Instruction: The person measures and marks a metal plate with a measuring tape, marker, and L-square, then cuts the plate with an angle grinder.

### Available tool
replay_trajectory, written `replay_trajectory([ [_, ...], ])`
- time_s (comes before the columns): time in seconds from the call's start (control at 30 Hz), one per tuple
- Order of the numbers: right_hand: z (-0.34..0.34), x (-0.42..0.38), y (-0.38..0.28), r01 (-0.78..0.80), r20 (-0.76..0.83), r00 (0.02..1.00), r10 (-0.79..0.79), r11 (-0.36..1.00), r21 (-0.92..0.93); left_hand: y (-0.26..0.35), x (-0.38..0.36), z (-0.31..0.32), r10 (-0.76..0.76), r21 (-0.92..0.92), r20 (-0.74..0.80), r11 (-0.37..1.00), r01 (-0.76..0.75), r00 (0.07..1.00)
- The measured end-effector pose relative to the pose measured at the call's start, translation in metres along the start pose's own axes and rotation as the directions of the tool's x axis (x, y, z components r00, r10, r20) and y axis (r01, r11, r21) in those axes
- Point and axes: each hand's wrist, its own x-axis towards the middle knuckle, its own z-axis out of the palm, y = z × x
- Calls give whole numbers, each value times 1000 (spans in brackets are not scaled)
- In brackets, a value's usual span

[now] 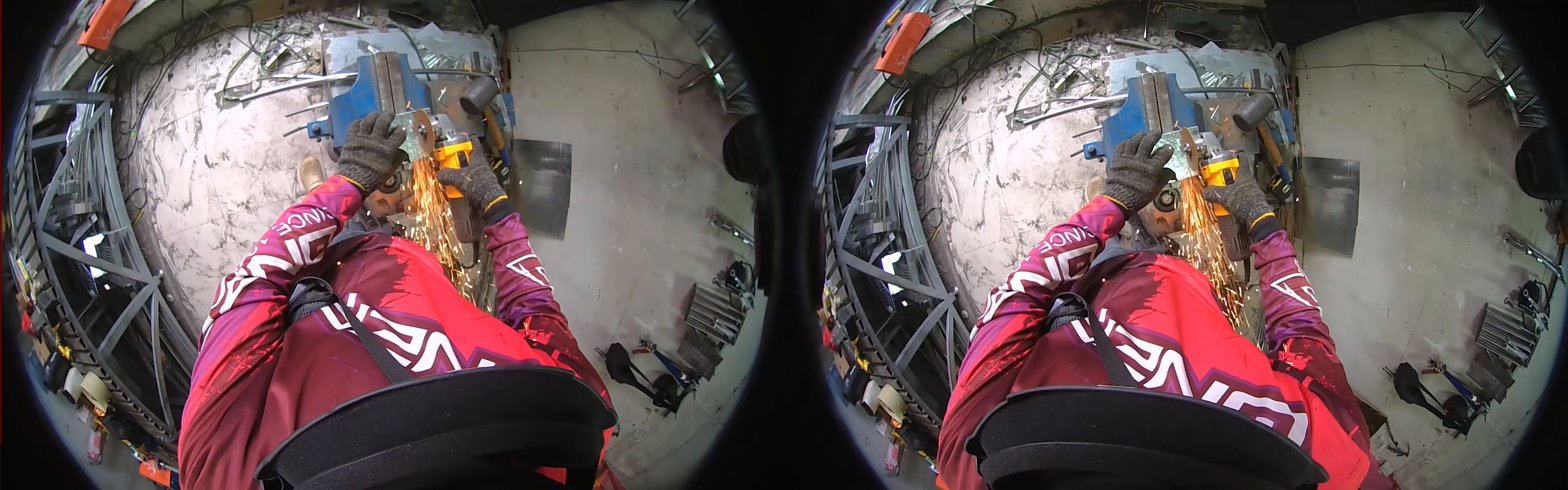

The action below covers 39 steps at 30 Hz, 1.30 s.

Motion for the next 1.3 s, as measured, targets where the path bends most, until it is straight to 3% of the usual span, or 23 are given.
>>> replay_trajectory([
  [0.13, 0, 5, 7, -6, 57, 998, 5, 1000, 21, 1, 0, -1, -6, 0, 3, 1000, 6, 1000],
  [0.33, 0, 8, 11, 41, 13, 999, -41, 996, -77, -1, -1, 3, 3, -1, -3, 1000, -3, 1000],
  [0.43, -1, 12, 11, 24, 41, 999, -23, 1000, -5, -1, -1, 3, 6, 1, -17, 1000, -6, 1000],
  [1.3, 1, 25, 17, 17, 25, 1000, -16, 997, -76, 1, -1, 1, -7, -9, 2, 1000, 7, 1000],
])
